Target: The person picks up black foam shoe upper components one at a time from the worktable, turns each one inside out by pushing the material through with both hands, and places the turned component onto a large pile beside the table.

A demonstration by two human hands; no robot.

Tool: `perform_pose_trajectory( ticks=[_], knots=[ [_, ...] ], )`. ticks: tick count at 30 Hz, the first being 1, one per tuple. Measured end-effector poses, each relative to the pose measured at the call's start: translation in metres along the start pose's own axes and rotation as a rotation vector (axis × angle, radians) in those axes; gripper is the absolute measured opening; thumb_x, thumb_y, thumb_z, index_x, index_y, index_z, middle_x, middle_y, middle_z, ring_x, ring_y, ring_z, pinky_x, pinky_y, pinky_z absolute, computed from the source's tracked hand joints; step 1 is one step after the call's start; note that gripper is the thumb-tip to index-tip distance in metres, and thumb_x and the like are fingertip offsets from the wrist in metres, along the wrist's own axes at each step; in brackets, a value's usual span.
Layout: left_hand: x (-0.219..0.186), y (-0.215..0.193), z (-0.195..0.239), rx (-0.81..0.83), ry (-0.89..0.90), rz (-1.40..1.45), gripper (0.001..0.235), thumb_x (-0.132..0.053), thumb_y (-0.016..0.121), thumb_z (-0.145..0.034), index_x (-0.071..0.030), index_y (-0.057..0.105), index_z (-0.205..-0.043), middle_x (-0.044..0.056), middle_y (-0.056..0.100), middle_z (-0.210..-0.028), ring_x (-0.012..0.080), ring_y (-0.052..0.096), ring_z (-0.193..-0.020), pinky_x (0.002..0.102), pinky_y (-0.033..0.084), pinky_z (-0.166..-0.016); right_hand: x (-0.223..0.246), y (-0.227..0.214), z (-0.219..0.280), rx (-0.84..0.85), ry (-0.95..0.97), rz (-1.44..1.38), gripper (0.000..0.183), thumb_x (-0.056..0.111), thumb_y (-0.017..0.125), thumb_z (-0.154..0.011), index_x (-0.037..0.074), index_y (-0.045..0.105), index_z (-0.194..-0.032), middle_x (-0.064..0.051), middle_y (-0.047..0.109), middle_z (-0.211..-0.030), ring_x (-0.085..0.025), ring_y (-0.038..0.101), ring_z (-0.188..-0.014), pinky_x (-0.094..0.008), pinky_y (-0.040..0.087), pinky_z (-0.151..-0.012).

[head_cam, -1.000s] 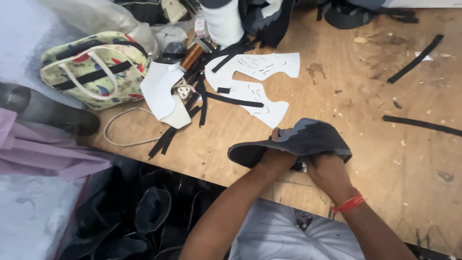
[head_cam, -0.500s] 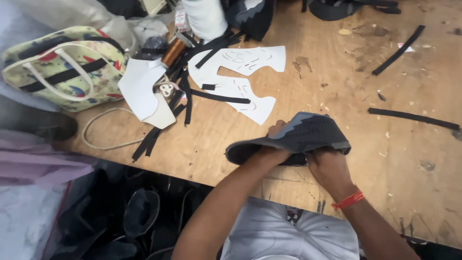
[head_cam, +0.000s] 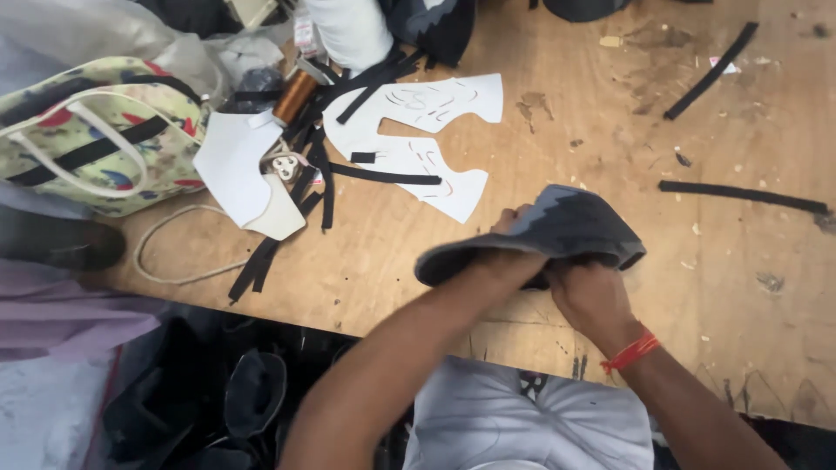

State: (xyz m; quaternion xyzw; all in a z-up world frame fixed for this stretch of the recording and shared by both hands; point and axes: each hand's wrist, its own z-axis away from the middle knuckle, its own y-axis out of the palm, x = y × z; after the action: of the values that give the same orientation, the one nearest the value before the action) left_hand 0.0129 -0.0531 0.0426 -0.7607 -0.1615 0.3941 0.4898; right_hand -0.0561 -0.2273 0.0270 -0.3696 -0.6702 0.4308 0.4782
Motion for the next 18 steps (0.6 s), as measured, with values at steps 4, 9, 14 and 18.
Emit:
perform_pose_trajectory(
  ticks=[4,9,14,18],
  knots=[
    [0.007,-0.014,0.028,0.115,0.092,0.020,0.068,-0.014,0.058,-0.084,-0.016,0.050,-0.151,0.022,0.052,-0.146,0.0448,0.048,-0.131,0.055,0.043,-0.106,-0.002,0.015,0.016,0.047,-0.059,0.123,0.023,0.023,0.062,-0.090,0.006,0.077,-0.094,-0.019,0.073,-0.085,-0.038,0.070,-0.079,-0.051,0.056,-0.071],
    [0.004,-0.001,0.058,-0.033,0.085,0.065,0.073,-0.039,0.068,-0.088,-0.016,0.044,-0.153,0.021,0.041,-0.158,0.0449,0.032,-0.147,0.057,0.025,-0.121,0.017,-0.001,0.025,0.049,-0.158,0.125,0.042,0.043,0.063,-0.082,0.008,0.076,-0.099,-0.015,0.073,-0.102,-0.036,0.066,-0.104,-0.050,0.053,-0.087],
    [0.010,0.029,0.068,-0.080,0.052,0.038,0.076,-0.045,0.069,-0.090,-0.011,0.043,-0.153,0.024,0.037,-0.160,0.0465,0.026,-0.152,0.058,0.018,-0.125,0.031,-0.014,0.016,0.090,-0.204,0.067,0.047,0.052,0.059,-0.086,0.012,0.076,-0.105,-0.016,0.070,-0.111,-0.036,0.063,-0.108,-0.051,0.048,-0.093],
    [0.009,0.038,0.072,-0.079,0.006,-0.125,0.075,-0.040,0.061,-0.091,0.001,0.045,-0.151,0.034,0.036,-0.157,0.0510,0.025,-0.149,0.059,0.017,-0.124,0.046,-0.033,0.009,0.092,-0.275,-0.027,0.044,0.044,0.060,-0.089,0.004,0.074,-0.103,-0.014,0.071,-0.108,-0.037,0.065,-0.106,-0.050,0.050,-0.090]
  ],
)
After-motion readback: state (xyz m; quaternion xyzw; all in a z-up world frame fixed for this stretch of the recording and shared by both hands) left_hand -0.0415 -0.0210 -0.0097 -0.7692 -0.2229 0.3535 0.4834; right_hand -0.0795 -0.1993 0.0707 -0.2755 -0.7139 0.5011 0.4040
